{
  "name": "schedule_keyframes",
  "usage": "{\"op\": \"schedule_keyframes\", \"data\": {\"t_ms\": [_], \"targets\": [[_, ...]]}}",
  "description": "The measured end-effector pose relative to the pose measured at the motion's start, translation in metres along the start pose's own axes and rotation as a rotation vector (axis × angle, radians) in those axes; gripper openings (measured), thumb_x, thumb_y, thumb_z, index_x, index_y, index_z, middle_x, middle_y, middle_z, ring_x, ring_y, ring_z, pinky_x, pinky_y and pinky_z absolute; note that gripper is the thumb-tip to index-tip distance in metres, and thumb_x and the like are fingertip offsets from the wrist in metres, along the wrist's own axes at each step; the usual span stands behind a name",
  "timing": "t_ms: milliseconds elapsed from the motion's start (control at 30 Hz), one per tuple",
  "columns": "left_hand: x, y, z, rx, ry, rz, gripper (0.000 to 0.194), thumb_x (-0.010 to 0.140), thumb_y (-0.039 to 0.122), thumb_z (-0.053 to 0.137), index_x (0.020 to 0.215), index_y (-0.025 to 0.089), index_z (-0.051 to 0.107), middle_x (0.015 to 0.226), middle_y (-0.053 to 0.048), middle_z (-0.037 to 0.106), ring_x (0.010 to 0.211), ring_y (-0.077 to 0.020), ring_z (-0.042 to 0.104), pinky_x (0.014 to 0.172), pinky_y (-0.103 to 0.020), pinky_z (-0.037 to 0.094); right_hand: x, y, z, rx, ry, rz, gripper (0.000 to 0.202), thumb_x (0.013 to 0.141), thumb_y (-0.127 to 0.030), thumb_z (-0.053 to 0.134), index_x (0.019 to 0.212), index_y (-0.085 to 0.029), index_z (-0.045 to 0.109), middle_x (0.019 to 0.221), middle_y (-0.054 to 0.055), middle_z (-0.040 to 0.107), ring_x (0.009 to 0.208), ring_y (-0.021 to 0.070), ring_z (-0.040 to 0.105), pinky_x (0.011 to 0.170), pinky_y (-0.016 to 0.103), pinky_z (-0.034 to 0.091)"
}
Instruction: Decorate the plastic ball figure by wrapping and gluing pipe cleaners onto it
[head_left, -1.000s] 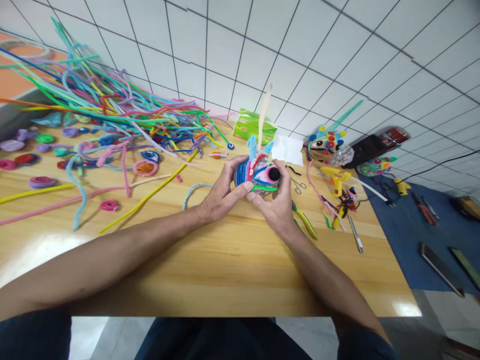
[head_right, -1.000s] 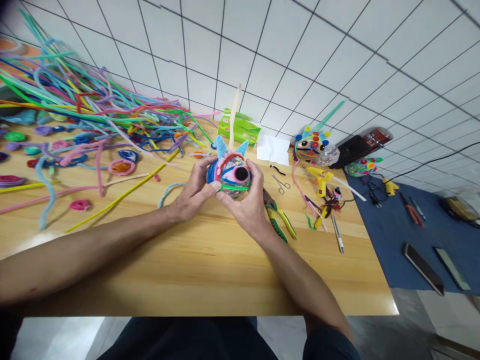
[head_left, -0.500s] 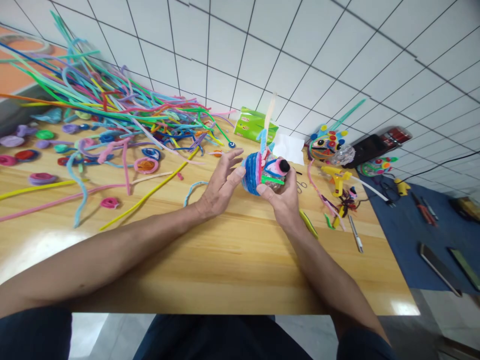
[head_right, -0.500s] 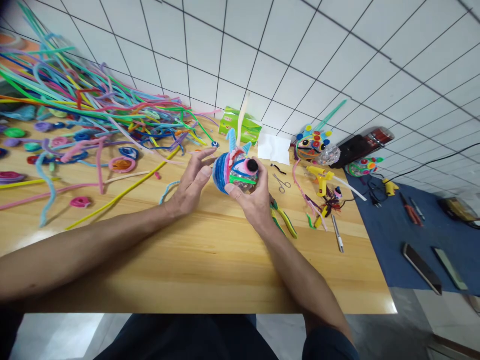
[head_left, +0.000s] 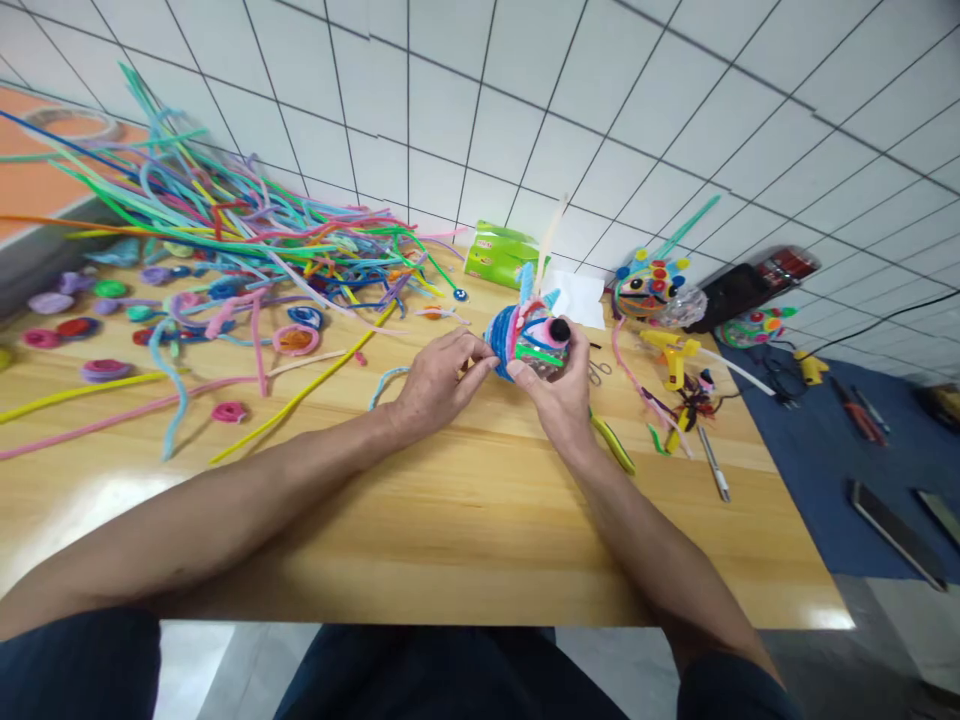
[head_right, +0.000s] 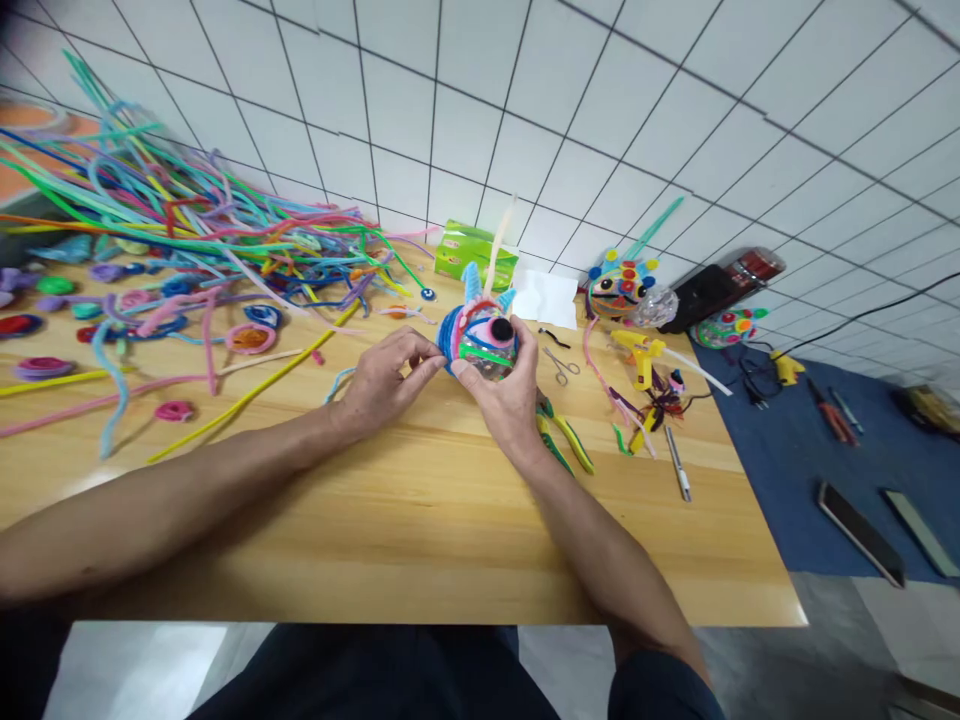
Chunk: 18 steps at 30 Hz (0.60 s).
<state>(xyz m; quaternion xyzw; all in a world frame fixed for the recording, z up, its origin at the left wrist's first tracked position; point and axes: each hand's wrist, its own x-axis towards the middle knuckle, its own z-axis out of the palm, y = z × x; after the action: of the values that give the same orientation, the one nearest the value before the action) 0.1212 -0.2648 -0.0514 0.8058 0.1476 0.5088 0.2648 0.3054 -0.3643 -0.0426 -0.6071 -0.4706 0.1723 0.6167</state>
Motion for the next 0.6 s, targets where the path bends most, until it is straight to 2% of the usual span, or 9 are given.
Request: {"op": "schedule_keyframes", "data": {"t_ms": [67,167,233,367,500,567,600], "targets": [[0.002,0.002,-0.001,-0.061,0.014,-0.069,0.013,0.108,0.021,0.069,0.095,0.022,0.069,0.085,-0.001,0.071,0.074,-0.0153,0.062,0.069,-0.029,0.048,0.000,0.001,0.000,-0.045,0.030,-0.034,0.102,0.078,-0.064,0.101,0.162,-0.033,0.051,0.169,0.013,0.057,0.154,0.0341,0.062,0.132,0.058,0.053],[0.010,0.006,-0.006,-0.205,0.081,-0.254,0.014,0.104,0.028,0.072,0.092,0.022,0.068,0.077,0.002,0.064,0.065,-0.0134,0.054,0.062,-0.026,0.043,0.003,0.004,-0.002,-0.090,0.044,-0.067,0.104,0.078,-0.062,0.101,0.164,-0.031,0.051,0.169,0.014,0.055,0.158,0.0370,0.057,0.135,0.062,0.050],[0.019,0.009,-0.012,-0.314,0.166,-0.352,0.017,0.101,0.032,0.075,0.089,0.023,0.066,0.074,0.003,0.061,0.064,-0.0128,0.053,0.061,-0.025,0.044,0.007,0.006,-0.003,-0.095,0.039,-0.081,0.104,0.079,-0.061,0.100,0.165,-0.030,0.051,0.168,0.015,0.056,0.158,0.0379,0.057,0.134,0.062,0.050],[0.042,0.009,-0.028,-0.498,0.374,-0.458,0.024,0.096,0.032,0.077,0.082,0.024,0.059,0.067,0.004,0.060,0.058,-0.0120,0.051,0.056,-0.024,0.043,0.013,0.010,-0.005,-0.092,0.047,-0.079,0.103,0.078,-0.058,0.100,0.165,-0.030,0.052,0.167,0.014,0.057,0.157,0.0384,0.057,0.133,0.062,0.052],[0.070,0.003,-0.053,-0.580,0.551,-0.648,0.036,0.098,0.017,0.069,0.069,0.023,0.048,0.057,0.007,0.047,0.045,-0.0089,0.039,0.044,-0.023,0.029,0.021,0.011,-0.008,-0.076,0.105,-0.060,0.103,0.072,-0.058,0.102,0.159,-0.029,0.055,0.161,0.015,0.059,0.153,0.0389,0.058,0.134,0.065,0.050],[0.086,-0.001,-0.074,-0.554,0.643,-0.746,0.043,0.101,0.003,0.055,0.064,0.022,0.043,0.055,0.006,0.043,0.044,-0.0079,0.037,0.043,-0.022,0.027,0.029,0.013,-0.014,-0.063,0.136,-0.061,0.104,0.072,-0.060,0.102,0.158,-0.029,0.054,0.160,0.015,0.058,0.152,0.0391,0.058,0.135,0.067,0.049],[0.094,-0.003,-0.088,-0.530,0.700,-0.752,0.045,0.102,-0.001,0.050,0.064,0.021,0.042,0.055,0.006,0.042,0.043,-0.0084,0.035,0.044,-0.022,0.029,0.034,0.014,-0.019,-0.060,0.155,-0.065,0.104,0.072,-0.060,0.102,0.159,-0.030,0.053,0.161,0.015,0.057,0.152,0.0391,0.058,0.135,0.067,0.048]]}}
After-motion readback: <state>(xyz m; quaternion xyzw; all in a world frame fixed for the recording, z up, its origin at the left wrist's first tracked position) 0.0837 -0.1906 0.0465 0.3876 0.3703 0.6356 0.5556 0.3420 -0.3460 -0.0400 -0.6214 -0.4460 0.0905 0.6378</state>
